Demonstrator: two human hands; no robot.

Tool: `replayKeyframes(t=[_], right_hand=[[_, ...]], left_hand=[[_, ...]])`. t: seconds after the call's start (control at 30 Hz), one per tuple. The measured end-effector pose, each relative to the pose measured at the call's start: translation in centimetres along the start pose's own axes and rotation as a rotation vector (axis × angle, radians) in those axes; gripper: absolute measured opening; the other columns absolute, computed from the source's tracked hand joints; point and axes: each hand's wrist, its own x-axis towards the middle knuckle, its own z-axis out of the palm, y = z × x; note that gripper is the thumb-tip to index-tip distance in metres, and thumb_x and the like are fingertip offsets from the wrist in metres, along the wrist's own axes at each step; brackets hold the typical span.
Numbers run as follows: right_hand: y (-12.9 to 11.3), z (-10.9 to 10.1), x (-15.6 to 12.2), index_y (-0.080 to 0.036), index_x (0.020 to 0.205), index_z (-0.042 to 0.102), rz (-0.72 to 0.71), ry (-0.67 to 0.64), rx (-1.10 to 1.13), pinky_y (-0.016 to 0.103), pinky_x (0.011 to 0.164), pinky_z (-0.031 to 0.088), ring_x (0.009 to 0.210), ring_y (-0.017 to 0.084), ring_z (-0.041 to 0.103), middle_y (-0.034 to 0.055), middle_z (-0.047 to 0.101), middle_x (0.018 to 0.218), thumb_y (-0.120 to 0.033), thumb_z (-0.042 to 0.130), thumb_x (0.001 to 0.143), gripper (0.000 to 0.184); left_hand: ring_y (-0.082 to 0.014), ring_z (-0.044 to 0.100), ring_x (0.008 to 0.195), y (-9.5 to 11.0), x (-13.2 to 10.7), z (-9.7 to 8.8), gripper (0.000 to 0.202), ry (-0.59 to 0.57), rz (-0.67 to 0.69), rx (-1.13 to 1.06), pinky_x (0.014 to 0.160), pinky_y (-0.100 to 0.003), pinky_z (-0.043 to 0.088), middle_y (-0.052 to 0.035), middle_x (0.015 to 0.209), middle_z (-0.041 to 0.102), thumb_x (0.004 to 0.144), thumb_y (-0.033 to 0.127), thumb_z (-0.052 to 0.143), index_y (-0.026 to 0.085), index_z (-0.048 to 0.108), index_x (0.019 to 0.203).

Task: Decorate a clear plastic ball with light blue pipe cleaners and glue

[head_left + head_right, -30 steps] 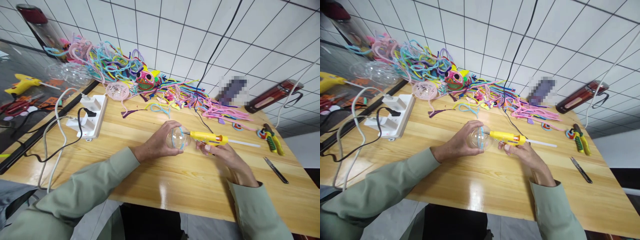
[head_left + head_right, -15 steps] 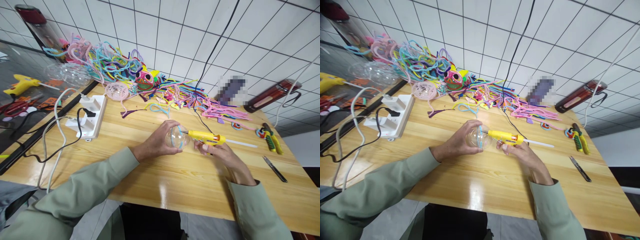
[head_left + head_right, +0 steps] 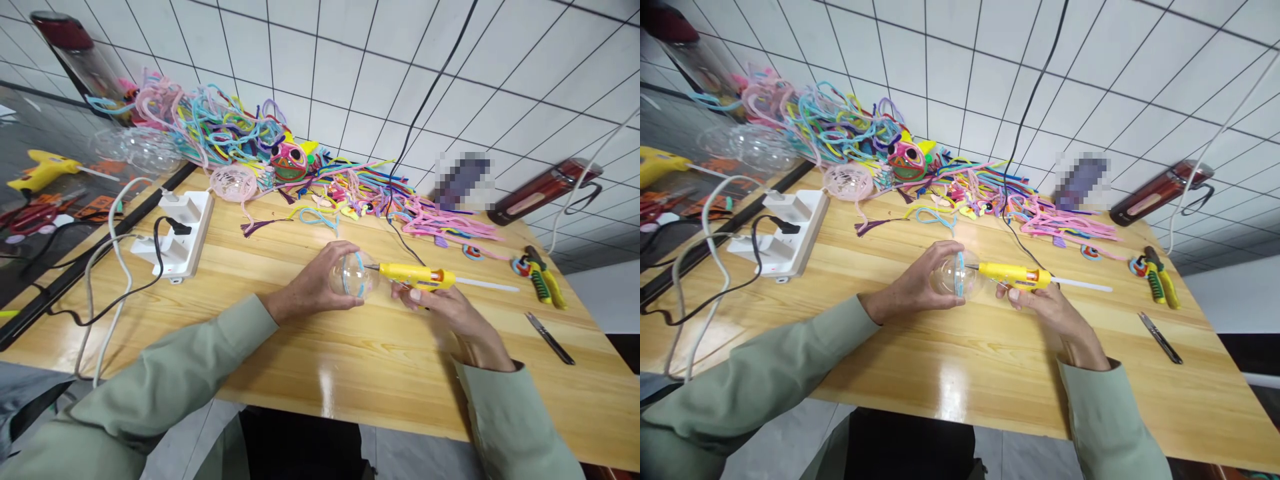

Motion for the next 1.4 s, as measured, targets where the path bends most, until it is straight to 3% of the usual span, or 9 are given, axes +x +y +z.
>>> replayKeyframes(t=[0.13,0.47,0.63,1.03,1.4], right_hand=[[-0.41,0.07,-0.2,-0.019,0.083,0.074,0.013,-0.011,-0.016,0.034,0.064,0.048,0.069,0.019,0.057,0.0075,0.072,0.085,-0.069,0.08,0.083,0.05],[-0.17,0.25,-0.13,-0.019,0.094,0.078,0.012,-0.039,-0.007,0.034,0.064,0.048,0.064,0.016,0.054,0.0069,0.072,0.085,-0.067,0.08,0.084,0.049],[-0.22,0.39,-0.12,-0.019,0.087,0.076,0.009,-0.025,-0.003,0.034,0.062,0.048,0.064,0.016,0.053,0.0069,0.071,0.084,-0.069,0.08,0.083,0.05],[-0.03,-0.44,-0.41,-0.019,0.092,0.079,0.019,-0.004,-0.049,0.034,0.064,0.048,0.069,0.02,0.058,0.0078,0.073,0.083,-0.069,0.081,0.082,0.051],[-0.52,0.12,-0.48,-0.018,0.092,0.078,0.029,-0.007,-0.056,0.033,0.063,0.047,0.07,0.018,0.057,0.008,0.073,0.088,-0.065,0.08,0.084,0.048]], left_hand=[[-0.037,0.054,0.145,0.1,-0.01,-0.07,0.086,-0.003,0.015,-0.009,0.124,-0.06,0.045,-0.0199,0.148,0.056,0.078,0.043,0.091,0.021,0.047,0.148],[-0.0377,0.053,0.146,0.36,0.1,-0.29,0.087,-0.026,-0.024,-0.024,0.125,-0.06,0.044,-0.0191,0.15,0.056,0.076,0.042,0.092,0.023,0.048,0.149],[-0.0378,0.053,0.146,0.22,0.06,-0.16,0.09,-0.021,-0.047,-0.033,0.125,-0.059,0.045,-0.0194,0.151,0.055,0.075,0.045,0.093,0.022,0.047,0.15],[-0.0376,0.052,0.147,0.06,-0.13,0.34,0.094,-0.009,-0.062,-0.073,0.126,-0.057,0.045,-0.0204,0.151,0.053,0.074,0.044,0.093,0.02,0.044,0.15],[-0.0381,0.053,0.147,0.24,-0.01,-0.01,0.093,-0.026,-0.083,-0.043,0.126,-0.059,0.044,-0.0193,0.152,0.053,0.073,0.044,0.094,0.022,0.046,0.149]])
